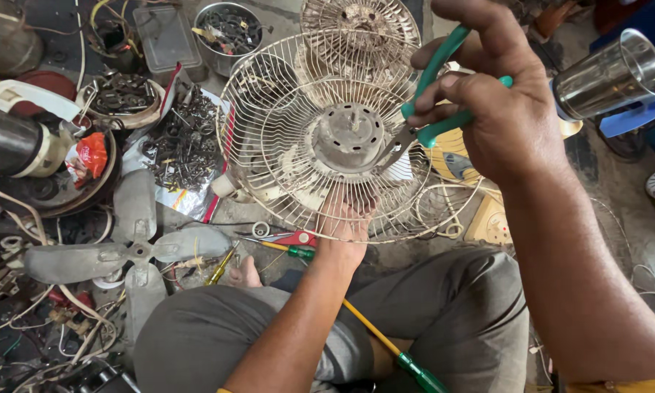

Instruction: The person disassembles a fan by removing the blades and unscrewing the motor housing with a screwdriver and pliers to access the internal wiring.

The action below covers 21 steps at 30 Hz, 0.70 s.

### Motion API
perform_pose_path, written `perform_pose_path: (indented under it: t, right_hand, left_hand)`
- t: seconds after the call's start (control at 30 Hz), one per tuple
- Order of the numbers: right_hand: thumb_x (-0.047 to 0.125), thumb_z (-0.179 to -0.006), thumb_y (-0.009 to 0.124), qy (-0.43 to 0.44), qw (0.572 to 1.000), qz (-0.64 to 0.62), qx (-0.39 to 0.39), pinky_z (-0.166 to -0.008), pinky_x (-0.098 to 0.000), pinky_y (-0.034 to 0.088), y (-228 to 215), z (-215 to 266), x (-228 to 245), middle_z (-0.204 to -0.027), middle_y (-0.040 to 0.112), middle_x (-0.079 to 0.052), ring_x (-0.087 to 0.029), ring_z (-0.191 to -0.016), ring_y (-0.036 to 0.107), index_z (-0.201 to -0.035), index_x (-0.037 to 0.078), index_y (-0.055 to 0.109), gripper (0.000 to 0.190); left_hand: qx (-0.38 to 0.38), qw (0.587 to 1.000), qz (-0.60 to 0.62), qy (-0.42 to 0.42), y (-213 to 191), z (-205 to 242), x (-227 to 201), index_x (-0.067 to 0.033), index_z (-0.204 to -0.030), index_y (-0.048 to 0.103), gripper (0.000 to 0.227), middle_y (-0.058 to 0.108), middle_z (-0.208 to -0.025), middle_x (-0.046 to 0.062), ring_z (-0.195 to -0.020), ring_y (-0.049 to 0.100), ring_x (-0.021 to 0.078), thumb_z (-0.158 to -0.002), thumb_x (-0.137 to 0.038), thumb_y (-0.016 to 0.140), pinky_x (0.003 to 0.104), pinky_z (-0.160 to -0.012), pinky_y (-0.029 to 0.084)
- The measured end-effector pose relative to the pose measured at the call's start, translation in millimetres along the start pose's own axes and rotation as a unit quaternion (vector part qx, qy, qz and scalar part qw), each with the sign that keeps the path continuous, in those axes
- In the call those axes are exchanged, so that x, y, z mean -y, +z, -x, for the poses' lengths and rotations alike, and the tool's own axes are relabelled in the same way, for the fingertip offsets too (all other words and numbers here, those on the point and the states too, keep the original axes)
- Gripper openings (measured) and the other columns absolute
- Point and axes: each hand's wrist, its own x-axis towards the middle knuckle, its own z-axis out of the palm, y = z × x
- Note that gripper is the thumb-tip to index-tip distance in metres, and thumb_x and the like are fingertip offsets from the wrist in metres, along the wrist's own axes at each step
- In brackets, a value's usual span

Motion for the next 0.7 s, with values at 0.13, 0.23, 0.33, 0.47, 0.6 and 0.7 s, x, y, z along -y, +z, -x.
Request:
perform_pose_path:
  t: [0.13,0.23,0.33,0.47,0.6,0.7]
  right_hand:
    - [-0.006,-0.097,0.046,-0.001,1.0,-0.002,0.005,-0.09,-0.0424,0.066,0.7,-2.4,-1.8,-0.127,0.064,-0.017,-0.02,-0.096,0.068,-0.153,0.01,0.051,0.059]
    - [-0.006,-0.097,0.047,-0.008,1.0,-0.009,0.01,-0.09,-0.0419,0.065,-0.8,-3.8,-4.0,-0.123,0.064,-0.017,-0.02,-0.094,0.068,-0.153,0.009,0.051,0.058]
    - [-0.007,-0.097,0.046,-0.013,1.0,-0.015,0.016,-0.09,-0.0419,0.065,-1.4,-5.2,-6.5,-0.124,0.064,-0.017,-0.019,-0.091,0.068,-0.151,0.009,0.05,0.057]
    - [-0.007,-0.097,0.046,-0.014,1.0,-0.013,0.021,-0.09,-0.0419,0.065,-2.2,-6.1,-7.6,-0.123,0.064,-0.018,-0.019,-0.09,0.068,-0.148,0.007,0.051,0.054]
    - [-0.008,-0.096,0.046,-0.006,0.999,-0.024,0.02,-0.088,-0.042,0.064,-1.7,-6.5,-7.1,-0.122,0.063,-0.017,-0.019,-0.088,0.068,-0.148,0.007,0.05,0.054]
    - [-0.009,-0.095,0.044,-0.01,1.0,-0.005,0.021,-0.087,-0.0413,0.064,-2.2,-6.2,-9.3,-0.121,0.064,-0.016,-0.018,-0.088,0.068,-0.146,0.006,0.051,0.054]
  left_hand:
    - [-0.003,1.0,0.006,0.0,-0.2,-1.4,0.1,-0.0088,-0.118,0.065,0.028,0.072,-0.105,0.007,-0.091,0.071,0.022,-0.104,-0.028,0.051,0.037,-0.083,0.058]
    - [-0.01,1.0,0.006,-0.004,-1.7,-1.8,1.3,-0.01,-0.118,0.065,0.028,0.073,-0.104,0.006,-0.089,0.072,0.0215,-0.102,-0.028,0.051,0.038,-0.082,0.059]
    - [0.003,1.0,0.008,0.0,-3.3,-2.7,1.7,-0.0094,-0.116,0.065,0.027,0.073,-0.102,0.007,-0.088,0.072,0.0219,-0.103,-0.029,0.052,0.039,-0.083,0.059]
    - [0.008,1.0,0.003,0.004,-5.0,-3.7,2.8,-0.0085,-0.115,0.066,0.026,0.072,-0.101,0.006,-0.088,0.071,0.0218,-0.105,-0.029,0.054,0.04,-0.083,0.058]
    - [0.021,1.0,0.009,0.006,-6.9,-3.8,3.8,-0.0081,-0.114,0.066,0.027,0.072,-0.1,0.007,-0.088,0.071,0.022,-0.104,-0.029,0.053,0.04,-0.082,0.058]
    - [0.017,1.0,0.015,0.002,-9.3,-4.2,5.3,-0.0069,-0.115,0.065,0.027,0.071,-0.101,0.007,-0.088,0.07,0.0218,-0.106,-0.03,0.054,0.04,-0.083,0.058]
